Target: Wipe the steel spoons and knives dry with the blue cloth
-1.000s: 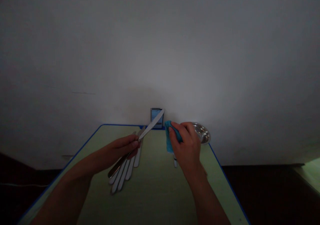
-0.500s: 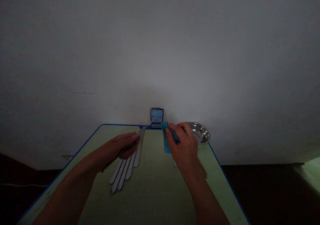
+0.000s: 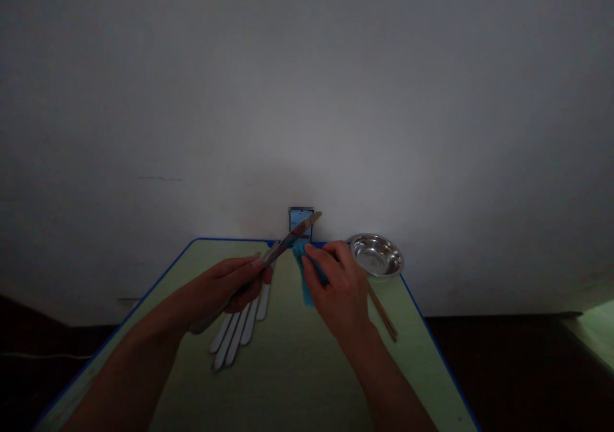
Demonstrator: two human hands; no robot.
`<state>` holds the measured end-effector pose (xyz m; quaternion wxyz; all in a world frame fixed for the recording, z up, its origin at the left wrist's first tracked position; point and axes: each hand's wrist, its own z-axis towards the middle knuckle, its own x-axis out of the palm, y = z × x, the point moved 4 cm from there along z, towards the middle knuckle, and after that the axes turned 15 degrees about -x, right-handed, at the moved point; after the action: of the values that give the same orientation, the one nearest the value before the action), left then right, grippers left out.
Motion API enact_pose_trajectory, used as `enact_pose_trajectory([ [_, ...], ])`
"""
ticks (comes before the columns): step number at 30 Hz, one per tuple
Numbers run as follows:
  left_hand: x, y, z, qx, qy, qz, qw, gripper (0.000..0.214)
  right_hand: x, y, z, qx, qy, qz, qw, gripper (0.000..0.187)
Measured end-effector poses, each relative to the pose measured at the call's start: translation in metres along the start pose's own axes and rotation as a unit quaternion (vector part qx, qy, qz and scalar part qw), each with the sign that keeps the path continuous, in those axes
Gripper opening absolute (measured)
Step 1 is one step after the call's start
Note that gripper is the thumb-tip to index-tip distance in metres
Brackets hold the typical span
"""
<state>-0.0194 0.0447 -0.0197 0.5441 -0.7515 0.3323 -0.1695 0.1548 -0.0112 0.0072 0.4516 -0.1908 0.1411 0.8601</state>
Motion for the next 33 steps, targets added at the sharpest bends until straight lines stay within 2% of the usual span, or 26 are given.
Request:
enact_pose_trajectory([
  [4, 0.002, -0.004, 0.001, 0.010, 0.007, 0.028, 1.000, 0.034, -0.001, 0.007, 0.002, -0.042, -0.008, 0.011, 0.999, 0.016],
  [7, 0.004, -0.006, 0.002, 0.017, 0.011, 0.037, 0.999, 0.033, 0.001, 0.012, 0.002, -0.060, 0.015, 0.020, 0.998, 0.017],
  [21, 0.005, -0.005, 0.004, 0.009, 0.009, 0.078, 0.997, 0.034, 0.005, 0.013, -0.001, -0.064, 0.062, -0.006, 0.996, 0.017],
  [33, 0.003, -0.003, 0.002, 0.019, 0.017, 0.079, 0.997, 0.029, 0.004, 0.010, 0.001, -0.060, 0.057, -0.024, 0.996, 0.016],
])
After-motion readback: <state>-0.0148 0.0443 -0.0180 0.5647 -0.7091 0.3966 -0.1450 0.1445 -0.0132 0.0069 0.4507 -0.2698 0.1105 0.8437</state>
